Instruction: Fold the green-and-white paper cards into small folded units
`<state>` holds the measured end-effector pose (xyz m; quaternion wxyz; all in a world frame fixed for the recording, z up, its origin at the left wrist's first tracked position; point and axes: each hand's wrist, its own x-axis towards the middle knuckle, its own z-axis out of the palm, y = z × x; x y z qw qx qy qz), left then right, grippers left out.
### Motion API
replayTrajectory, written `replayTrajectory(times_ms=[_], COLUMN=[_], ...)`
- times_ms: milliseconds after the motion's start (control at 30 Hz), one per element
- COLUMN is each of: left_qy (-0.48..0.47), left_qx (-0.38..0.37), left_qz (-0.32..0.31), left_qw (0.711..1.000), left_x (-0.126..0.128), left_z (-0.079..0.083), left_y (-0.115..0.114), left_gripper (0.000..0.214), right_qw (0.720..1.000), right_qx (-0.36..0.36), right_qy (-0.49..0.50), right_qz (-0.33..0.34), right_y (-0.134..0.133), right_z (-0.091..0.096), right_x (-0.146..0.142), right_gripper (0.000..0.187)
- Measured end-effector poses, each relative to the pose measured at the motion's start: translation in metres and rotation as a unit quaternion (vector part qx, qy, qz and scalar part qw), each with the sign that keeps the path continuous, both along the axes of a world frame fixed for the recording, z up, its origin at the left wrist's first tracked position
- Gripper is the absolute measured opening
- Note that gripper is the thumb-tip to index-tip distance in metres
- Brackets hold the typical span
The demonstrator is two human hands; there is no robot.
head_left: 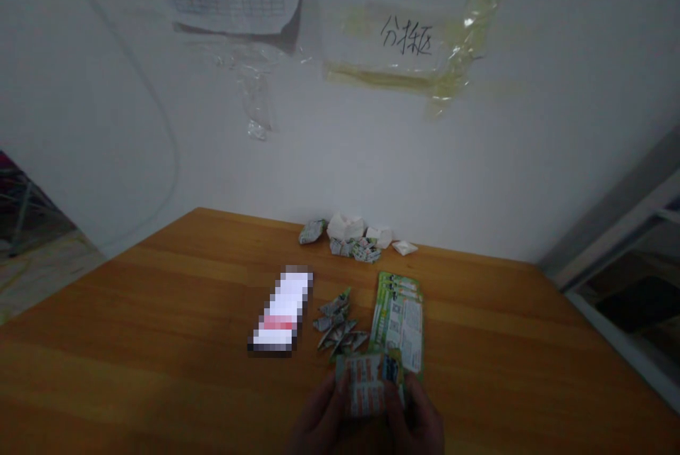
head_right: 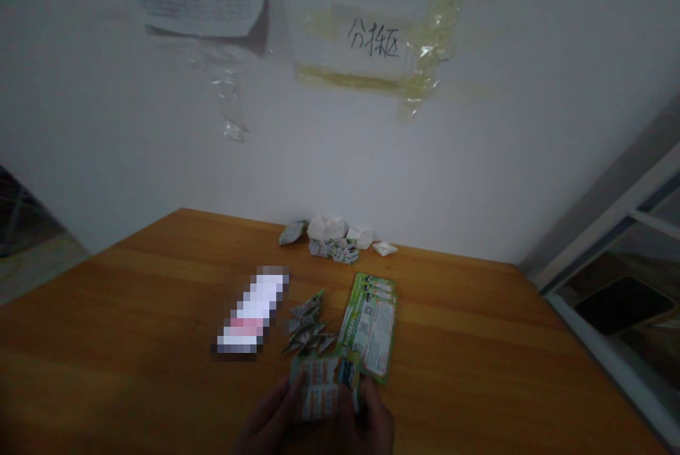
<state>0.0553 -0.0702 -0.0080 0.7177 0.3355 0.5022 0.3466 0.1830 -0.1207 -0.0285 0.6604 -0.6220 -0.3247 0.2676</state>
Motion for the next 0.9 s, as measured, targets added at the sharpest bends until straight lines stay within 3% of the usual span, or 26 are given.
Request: replayTrajectory(times_ms=[167, 300, 367, 433, 567, 700, 800, 900], left_qy=[-0.026, 0.057, 0.078, 0.085, 0.066, 0.127, 0.136, 0.106], left_qx=[0.001, 0.063, 0.089, 0.118, 0.164, 0.204, 0.243, 0.251], left_qz=[-0.006, 0.011, 0.015, 0.003, -0.059, -0.011, -0.006, -0.051], left_qw=[1.000, 0.996, 0.993, 0.989, 0.982, 0.971, 0.960, 0.961], left_x=[-0.001, -0.004, -0.004, -0.003, -0.001, -0.006, -0.010, -0.009], left_z=[-0.001, -0.003, -0.003, -0.002, -0.005, -0.015, -0.016, -0.010], left_y=[-0.001, -0.002, -0.002, -0.003, -0.003, 0.003, 0.010, 0.012], left_gripper=[0.052, 0.044, 0.046, 0.051, 0.052, 0.054, 0.049, 0.037], right_qw=[1.000, 1.000, 0.998, 0.994, 0.985, 0.976, 0.977, 0.988], right_qx=[-0.014, 0.001, 0.008, -0.006, -0.073, -0.059, -0.030, -0.049], right_qy=[-0.009, 0.013, 0.059, 0.097, 0.096, 0.123, 0.138, 0.082], right_qz=[0.008, 0.017, 0.027, 0.048, 0.122, 0.168, 0.162, 0.122], right_y=[-0.002, 0.001, 0.003, 0.004, 0.005, 0.005, 0.005, 0.006], right_z=[-0.001, -0.003, -0.004, -0.005, -0.006, -0.007, -0.011, -0.015], right_x=[0.003, 0.001, 0.000, 0.001, 0.007, 0.010, 0.009, 0.007], right_gripper=[0.040, 0.034, 0.042, 0.053, 0.048, 0.049, 0.055, 0.048])
